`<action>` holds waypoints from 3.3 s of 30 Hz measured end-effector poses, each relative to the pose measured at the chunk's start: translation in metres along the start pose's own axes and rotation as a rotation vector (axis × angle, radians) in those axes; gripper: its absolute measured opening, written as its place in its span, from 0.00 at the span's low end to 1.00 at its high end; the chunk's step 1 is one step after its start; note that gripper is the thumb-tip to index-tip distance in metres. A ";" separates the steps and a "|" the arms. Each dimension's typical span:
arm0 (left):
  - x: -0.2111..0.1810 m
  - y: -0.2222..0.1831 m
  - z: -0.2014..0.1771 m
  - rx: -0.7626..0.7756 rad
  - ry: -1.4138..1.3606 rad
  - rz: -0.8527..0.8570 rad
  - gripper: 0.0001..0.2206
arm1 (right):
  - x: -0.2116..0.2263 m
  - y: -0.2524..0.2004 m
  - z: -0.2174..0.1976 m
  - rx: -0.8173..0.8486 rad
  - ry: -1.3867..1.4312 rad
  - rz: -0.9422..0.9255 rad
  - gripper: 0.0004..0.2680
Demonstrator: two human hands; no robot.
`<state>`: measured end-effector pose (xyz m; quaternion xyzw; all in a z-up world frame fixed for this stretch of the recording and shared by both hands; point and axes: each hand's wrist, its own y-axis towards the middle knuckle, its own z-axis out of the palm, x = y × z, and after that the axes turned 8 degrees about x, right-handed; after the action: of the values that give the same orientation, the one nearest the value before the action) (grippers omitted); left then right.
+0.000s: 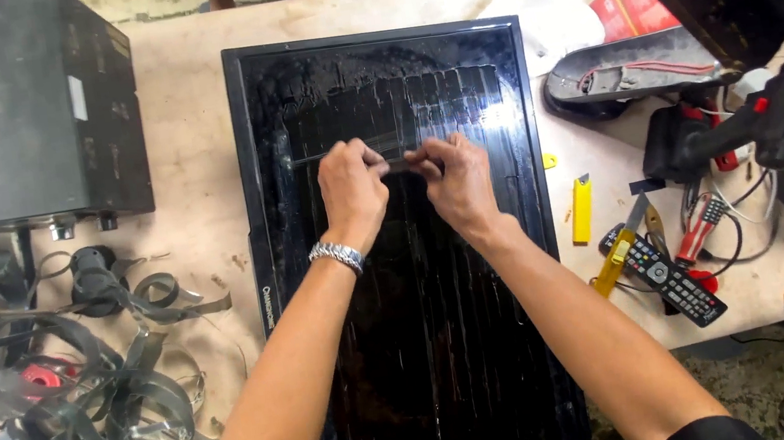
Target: Scraping a damaged film or layer off a television screen using a small blade on a repair bench.
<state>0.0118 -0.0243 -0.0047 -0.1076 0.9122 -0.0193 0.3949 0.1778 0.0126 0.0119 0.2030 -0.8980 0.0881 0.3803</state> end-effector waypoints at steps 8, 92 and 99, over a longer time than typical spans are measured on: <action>0.001 -0.102 0.019 0.055 -0.037 0.051 0.06 | 0.015 -0.106 0.002 -0.007 0.005 -0.018 0.05; 0.065 -0.030 -0.133 -0.043 -0.238 0.088 0.06 | 0.124 0.006 0.079 -0.035 0.268 0.058 0.06; 0.079 0.048 -0.118 -0.099 -0.135 -0.081 0.02 | 0.095 0.096 0.085 0.029 0.226 0.122 0.06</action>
<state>-0.1350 0.0004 0.0134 -0.1647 0.8783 0.0174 0.4485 0.0216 0.0439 0.0211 0.1422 -0.8587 0.1467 0.4701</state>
